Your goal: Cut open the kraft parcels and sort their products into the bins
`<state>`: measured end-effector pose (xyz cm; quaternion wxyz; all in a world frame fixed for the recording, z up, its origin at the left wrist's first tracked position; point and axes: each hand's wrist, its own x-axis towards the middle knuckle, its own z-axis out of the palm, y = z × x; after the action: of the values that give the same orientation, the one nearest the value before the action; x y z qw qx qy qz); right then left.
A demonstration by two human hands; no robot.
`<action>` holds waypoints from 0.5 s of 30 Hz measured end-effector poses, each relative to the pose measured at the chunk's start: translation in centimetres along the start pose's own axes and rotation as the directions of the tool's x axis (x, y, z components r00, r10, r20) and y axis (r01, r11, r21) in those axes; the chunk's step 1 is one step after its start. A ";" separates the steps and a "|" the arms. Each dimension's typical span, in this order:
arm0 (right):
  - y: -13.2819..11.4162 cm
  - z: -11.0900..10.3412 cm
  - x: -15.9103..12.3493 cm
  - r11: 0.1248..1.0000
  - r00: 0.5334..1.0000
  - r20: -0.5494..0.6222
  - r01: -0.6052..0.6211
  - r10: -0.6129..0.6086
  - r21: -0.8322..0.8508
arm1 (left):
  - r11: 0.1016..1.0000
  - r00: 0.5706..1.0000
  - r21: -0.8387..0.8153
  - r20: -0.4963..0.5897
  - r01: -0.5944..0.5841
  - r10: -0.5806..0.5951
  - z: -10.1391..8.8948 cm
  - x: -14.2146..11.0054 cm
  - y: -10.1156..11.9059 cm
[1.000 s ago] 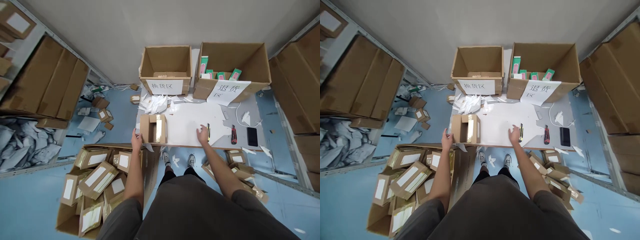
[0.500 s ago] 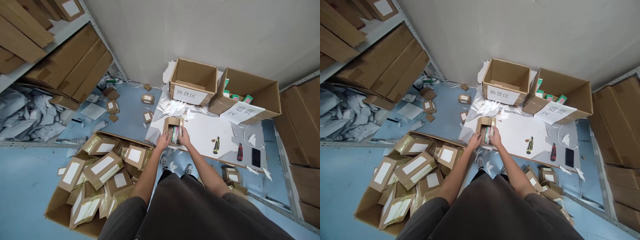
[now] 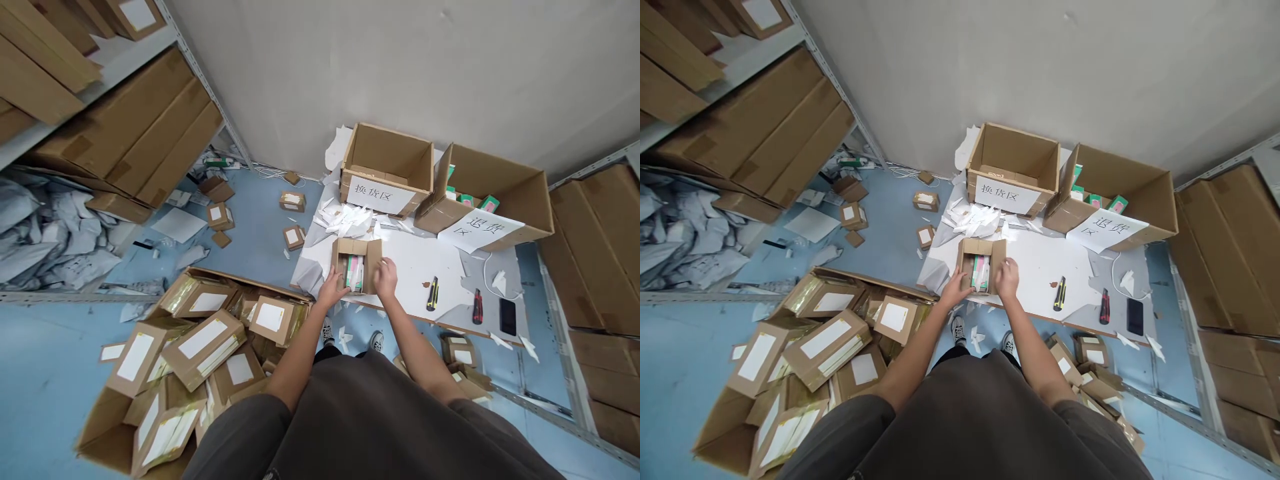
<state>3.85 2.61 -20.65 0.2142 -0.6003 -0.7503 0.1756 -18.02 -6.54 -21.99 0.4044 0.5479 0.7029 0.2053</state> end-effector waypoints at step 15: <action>-4.1 0.7 7.7 0.936 0.909 0.323 0.322 -0.264 -0.141 | 0.999 0.999 -0.008 0.008 0.043 -0.043 0.1 -0.2 0.8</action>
<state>-1.31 9.19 -18.26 0.0637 -0.4646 -0.8690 0.1576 -17.40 -6.49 -21.36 0.4135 0.5319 0.7122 0.1974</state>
